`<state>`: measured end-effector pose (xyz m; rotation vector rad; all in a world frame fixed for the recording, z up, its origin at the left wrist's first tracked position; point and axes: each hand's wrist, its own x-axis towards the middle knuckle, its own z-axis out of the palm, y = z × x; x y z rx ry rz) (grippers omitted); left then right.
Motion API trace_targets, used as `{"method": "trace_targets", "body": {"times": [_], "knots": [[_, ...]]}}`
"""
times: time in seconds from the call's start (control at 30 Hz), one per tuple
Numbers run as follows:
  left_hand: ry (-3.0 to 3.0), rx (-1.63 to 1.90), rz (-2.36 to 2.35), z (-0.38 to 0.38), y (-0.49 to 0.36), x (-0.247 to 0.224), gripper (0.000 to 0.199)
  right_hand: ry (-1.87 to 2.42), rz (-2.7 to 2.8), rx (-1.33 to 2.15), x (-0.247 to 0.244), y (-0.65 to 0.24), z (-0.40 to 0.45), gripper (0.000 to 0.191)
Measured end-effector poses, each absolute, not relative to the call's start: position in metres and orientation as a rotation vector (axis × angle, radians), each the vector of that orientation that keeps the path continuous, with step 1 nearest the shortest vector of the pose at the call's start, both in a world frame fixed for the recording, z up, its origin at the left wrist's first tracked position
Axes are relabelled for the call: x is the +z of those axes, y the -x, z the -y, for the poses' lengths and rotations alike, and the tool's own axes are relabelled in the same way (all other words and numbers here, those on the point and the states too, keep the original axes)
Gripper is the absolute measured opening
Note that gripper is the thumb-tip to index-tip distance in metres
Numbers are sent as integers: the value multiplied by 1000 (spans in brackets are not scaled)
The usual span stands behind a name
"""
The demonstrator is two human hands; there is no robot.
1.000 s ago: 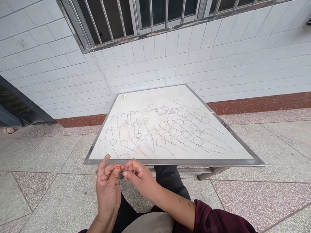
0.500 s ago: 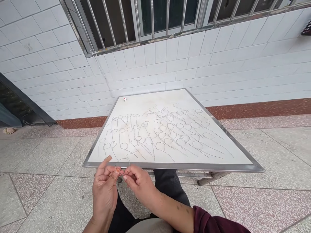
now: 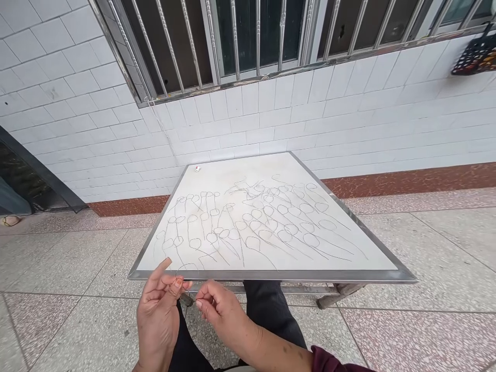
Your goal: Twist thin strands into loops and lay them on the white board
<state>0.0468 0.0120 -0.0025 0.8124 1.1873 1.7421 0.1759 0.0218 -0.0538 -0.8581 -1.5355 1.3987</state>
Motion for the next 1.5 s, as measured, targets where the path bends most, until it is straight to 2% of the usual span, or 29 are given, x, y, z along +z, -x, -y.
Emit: {"method": "trace_targets", "body": {"times": [0.27, 0.4, 0.57, 0.83, 1.07, 1.23, 1.5], "knots": [[-811, 1883, -1159, -20, -24, 8, 53, 984, 1490, 1527, -74, -192, -18, 11], [-813, 1746, -1098, -20, -27, 17, 57, 928, 1411, 1440, -48, -205, -26, 16], [-866, 1508, -1094, -17, -38, 23, 61, 823, 1303, 1561, -18, -205, -41, 30], [-926, 1444, -1069, -21, -44, 15, 60, 789, 1165, 1656, -17, -197, -52, 29], [-900, 1431, -973, -17, -44, 6, 48, 799, 1070, 1690, -16, -201, -51, 32], [-914, 1413, -1044, -11, -47, 2, 60, 865, 1131, 1606, -14, -201, -50, 32], [-899, 1484, -1093, -8, -50, -5, 58, 890, 1172, 1563, -13, -199, -43, 29]]}}
